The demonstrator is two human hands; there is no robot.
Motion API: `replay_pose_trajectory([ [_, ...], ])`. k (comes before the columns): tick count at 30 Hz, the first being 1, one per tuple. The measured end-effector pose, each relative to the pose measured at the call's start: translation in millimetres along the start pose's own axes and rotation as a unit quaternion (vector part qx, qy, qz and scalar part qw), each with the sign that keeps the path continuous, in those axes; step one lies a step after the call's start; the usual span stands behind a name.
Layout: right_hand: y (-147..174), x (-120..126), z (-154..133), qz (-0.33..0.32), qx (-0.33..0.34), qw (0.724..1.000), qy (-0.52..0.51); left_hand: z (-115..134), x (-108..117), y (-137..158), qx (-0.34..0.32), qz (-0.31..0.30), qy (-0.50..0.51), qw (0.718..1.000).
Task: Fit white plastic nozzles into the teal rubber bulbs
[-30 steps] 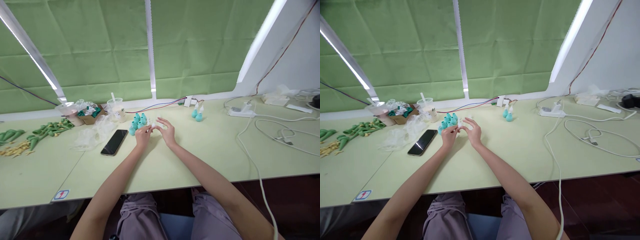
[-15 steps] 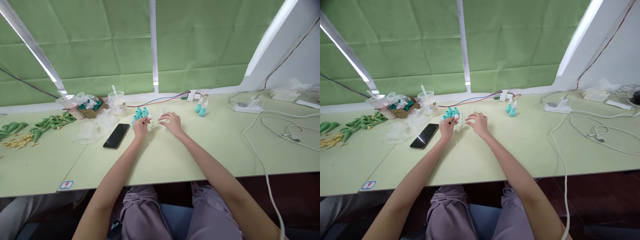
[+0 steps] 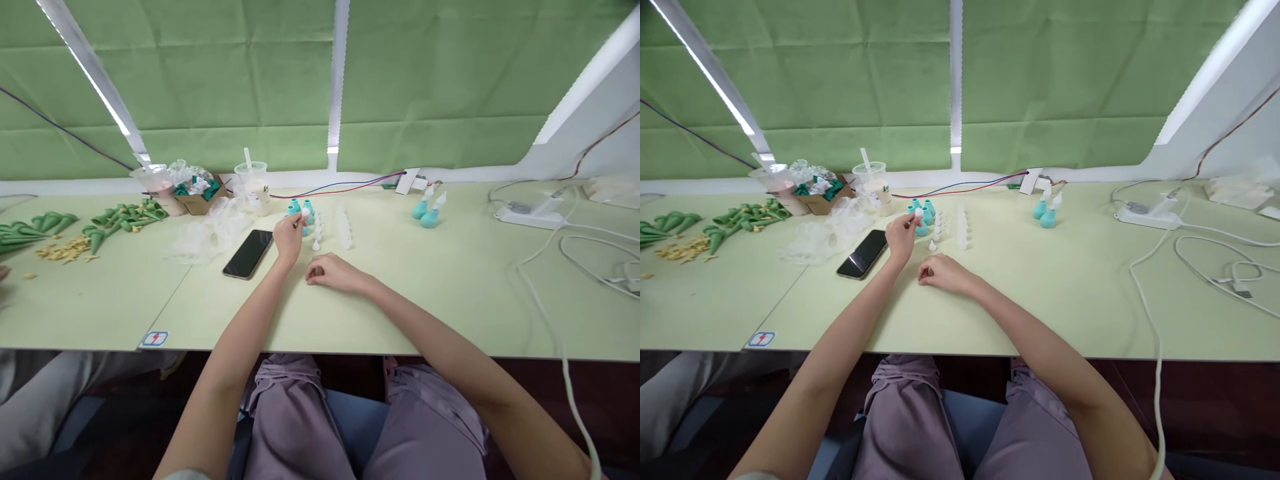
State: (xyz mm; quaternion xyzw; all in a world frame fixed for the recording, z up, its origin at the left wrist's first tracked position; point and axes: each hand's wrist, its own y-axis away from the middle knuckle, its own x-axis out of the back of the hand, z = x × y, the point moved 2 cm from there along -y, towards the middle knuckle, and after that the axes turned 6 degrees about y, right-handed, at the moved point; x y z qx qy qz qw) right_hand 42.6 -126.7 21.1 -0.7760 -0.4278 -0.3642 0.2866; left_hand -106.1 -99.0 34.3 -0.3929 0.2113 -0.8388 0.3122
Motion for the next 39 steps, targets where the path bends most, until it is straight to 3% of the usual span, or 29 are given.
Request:
replay_pose_trajectory([
  [3,-1,12,11,0.022,-0.015,0.999,-0.036,-1,0,-1,-0.001,-0.018,-0.014,1.000],
  [8,-7,52,40,0.143,-0.109,0.979,-0.098,-5,-2,-3,-0.022,-0.067,-0.043,0.997],
  [14,-27,88,64,0.201,-0.176,0.952,0.152,-5,0,-5,-0.017,-0.073,-0.029,0.997],
  [21,-62,78,64,0.145,-0.181,0.945,0.232,-6,1,-6,-0.018,-0.077,-0.017,0.997],
  [30,-71,66,70,0.067,-0.206,0.924,0.315,-3,1,-6,-0.033,-0.086,-0.008,0.996],
  [39,-71,60,68,0.067,-0.182,0.923,0.333,-2,1,-5,-0.043,-0.081,0.006,0.996],
])
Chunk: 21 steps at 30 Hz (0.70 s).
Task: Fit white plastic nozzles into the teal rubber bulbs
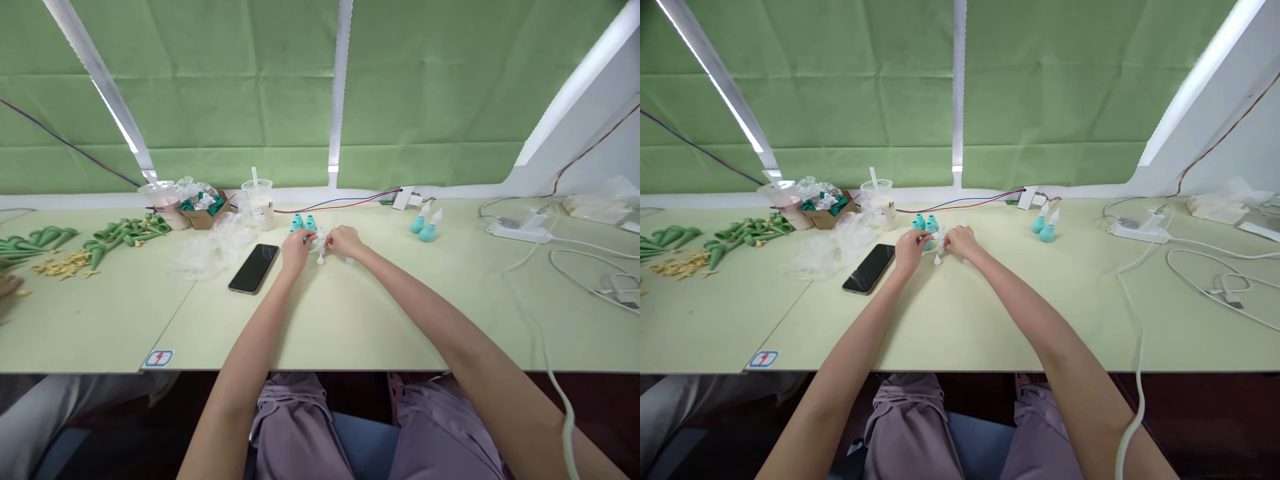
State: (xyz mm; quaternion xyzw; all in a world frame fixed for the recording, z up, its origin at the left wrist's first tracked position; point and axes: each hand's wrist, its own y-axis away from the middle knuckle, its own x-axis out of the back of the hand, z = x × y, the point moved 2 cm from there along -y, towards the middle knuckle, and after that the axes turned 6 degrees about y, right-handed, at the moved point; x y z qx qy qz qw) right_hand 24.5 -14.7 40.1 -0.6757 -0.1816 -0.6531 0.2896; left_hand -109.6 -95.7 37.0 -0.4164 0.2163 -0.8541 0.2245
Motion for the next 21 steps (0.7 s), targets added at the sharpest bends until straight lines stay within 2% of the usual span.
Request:
replay_pose_trajectory([
  [11,-1,-7,10,-0.004,0.000,1.000,-0.014,1,-1,1,-0.015,-0.018,-0.003,1.000],
  [15,2,-1,12,-0.004,-0.009,0.999,-0.031,2,1,-2,-0.021,-0.025,0.008,0.999],
  [18,10,10,17,0.028,-0.023,0.998,-0.060,3,6,-6,-0.035,-0.035,0.039,0.998],
  [21,25,21,29,0.071,-0.038,0.992,-0.101,4,12,-11,-0.048,-0.092,0.073,0.992],
])
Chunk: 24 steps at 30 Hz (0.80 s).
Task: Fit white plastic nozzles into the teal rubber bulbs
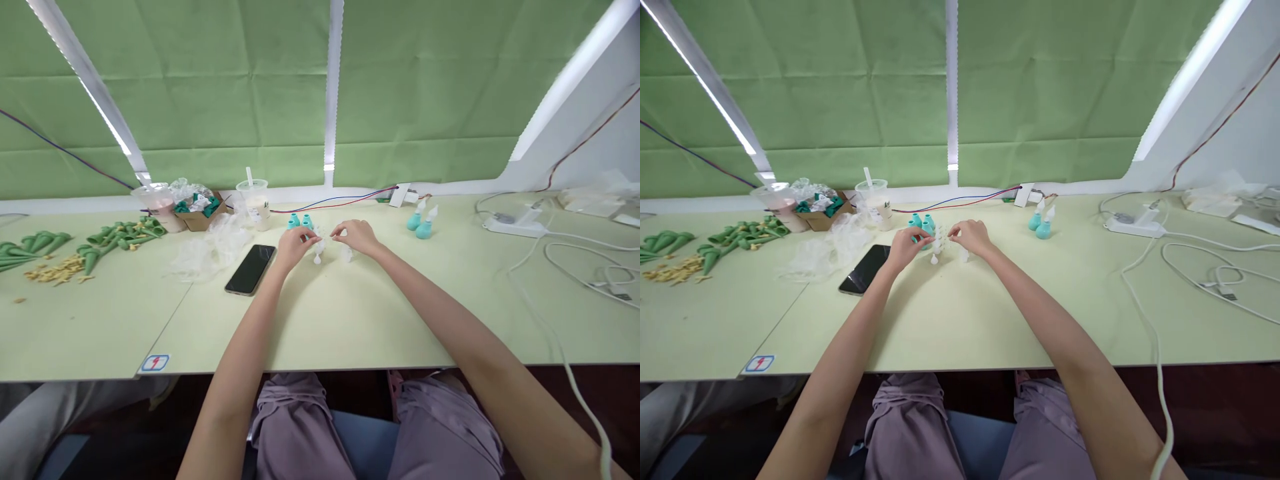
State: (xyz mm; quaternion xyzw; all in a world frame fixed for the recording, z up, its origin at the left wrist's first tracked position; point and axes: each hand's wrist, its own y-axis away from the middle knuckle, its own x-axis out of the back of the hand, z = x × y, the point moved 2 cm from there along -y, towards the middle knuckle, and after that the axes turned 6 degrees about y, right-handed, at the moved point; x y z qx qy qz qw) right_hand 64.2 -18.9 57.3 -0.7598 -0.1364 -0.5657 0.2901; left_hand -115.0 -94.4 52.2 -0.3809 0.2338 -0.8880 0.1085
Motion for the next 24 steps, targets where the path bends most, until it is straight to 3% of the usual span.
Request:
replay_pose_trajectory([
  [4,21,12,27,0.043,-0.036,0.998,-0.034,-3,4,-1,-0.008,-0.132,0.066,0.989],
  [6,30,16,44,0.064,-0.059,0.995,-0.044,-5,6,0,-0.005,-0.166,0.096,0.981],
  [17,47,31,127,0.152,-0.189,0.969,-0.048,-9,0,3,-0.006,-0.192,0.076,0.978],
  [24,47,47,176,0.272,-0.303,0.912,0.045,-11,-5,4,-0.008,-0.192,0.040,0.981],
])
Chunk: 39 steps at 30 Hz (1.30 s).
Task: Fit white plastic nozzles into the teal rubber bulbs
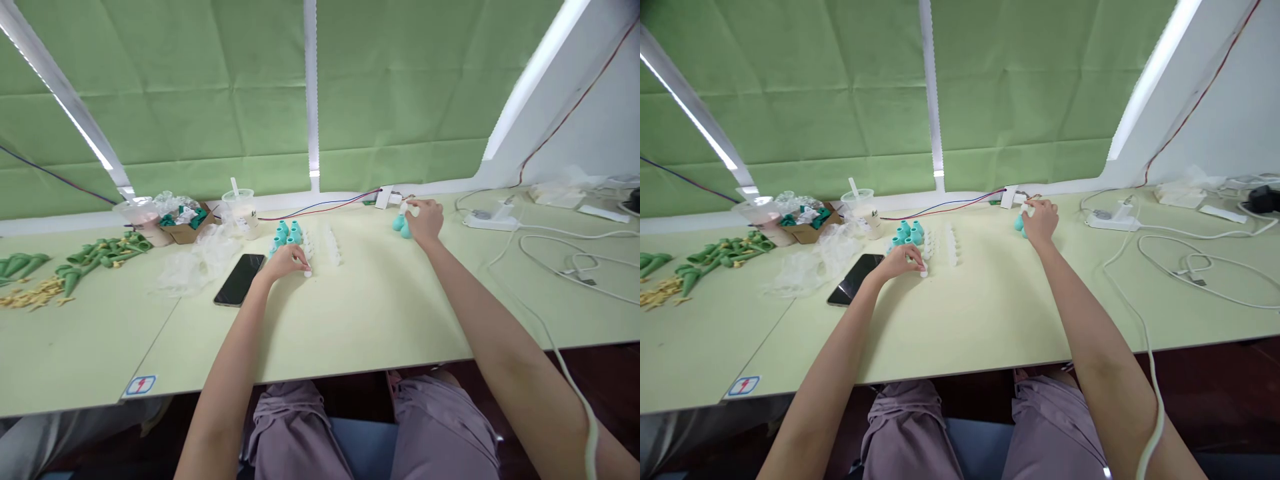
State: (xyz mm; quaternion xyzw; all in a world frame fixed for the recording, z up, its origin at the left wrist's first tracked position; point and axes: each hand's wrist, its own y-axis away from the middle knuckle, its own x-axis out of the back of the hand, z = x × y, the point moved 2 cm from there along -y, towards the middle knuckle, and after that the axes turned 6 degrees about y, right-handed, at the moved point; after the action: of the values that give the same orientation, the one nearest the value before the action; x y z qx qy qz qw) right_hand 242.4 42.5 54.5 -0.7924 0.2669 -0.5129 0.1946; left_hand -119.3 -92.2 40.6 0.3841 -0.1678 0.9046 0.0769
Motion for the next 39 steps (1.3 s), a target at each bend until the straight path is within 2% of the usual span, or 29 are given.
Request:
replay_pose_trajectory([
  [4,-12,5,16,0.042,-0.007,0.999,0.000,-1,0,-1,-0.002,0.003,-0.009,1.000],
  [11,-17,-6,29,-0.024,-0.016,1.000,0.011,0,1,0,-0.004,0.002,0.002,1.000],
  [15,-15,-7,30,-0.033,-0.025,0.999,-0.017,2,3,0,0.000,0.015,0.024,1.000],
  [19,-15,5,17,-0.025,-0.002,0.998,-0.061,6,9,0,-0.016,0.083,0.052,0.995],
  [22,-9,26,-15,-0.007,0.074,0.989,-0.127,12,15,-1,-0.038,0.178,0.064,0.981],
  [25,9,51,-62,-0.023,0.176,0.960,-0.217,22,18,0,-0.083,0.268,0.036,0.959],
  [27,27,62,-95,-0.064,0.207,0.931,-0.293,30,14,1,-0.112,0.304,-0.005,0.946],
  [29,48,64,-122,-0.112,0.206,0.899,-0.369,37,6,1,-0.135,0.310,-0.043,0.940],
  [31,67,59,-141,-0.167,0.194,0.861,-0.438,42,-6,1,-0.146,0.286,-0.068,0.945],
  [35,90,38,-151,-0.232,0.152,0.817,-0.505,46,-26,-2,-0.140,0.208,-0.112,0.962],
  [39,94,25,-140,-0.299,0.135,0.786,-0.524,46,-31,-3,-0.157,0.209,-0.166,0.951],
])
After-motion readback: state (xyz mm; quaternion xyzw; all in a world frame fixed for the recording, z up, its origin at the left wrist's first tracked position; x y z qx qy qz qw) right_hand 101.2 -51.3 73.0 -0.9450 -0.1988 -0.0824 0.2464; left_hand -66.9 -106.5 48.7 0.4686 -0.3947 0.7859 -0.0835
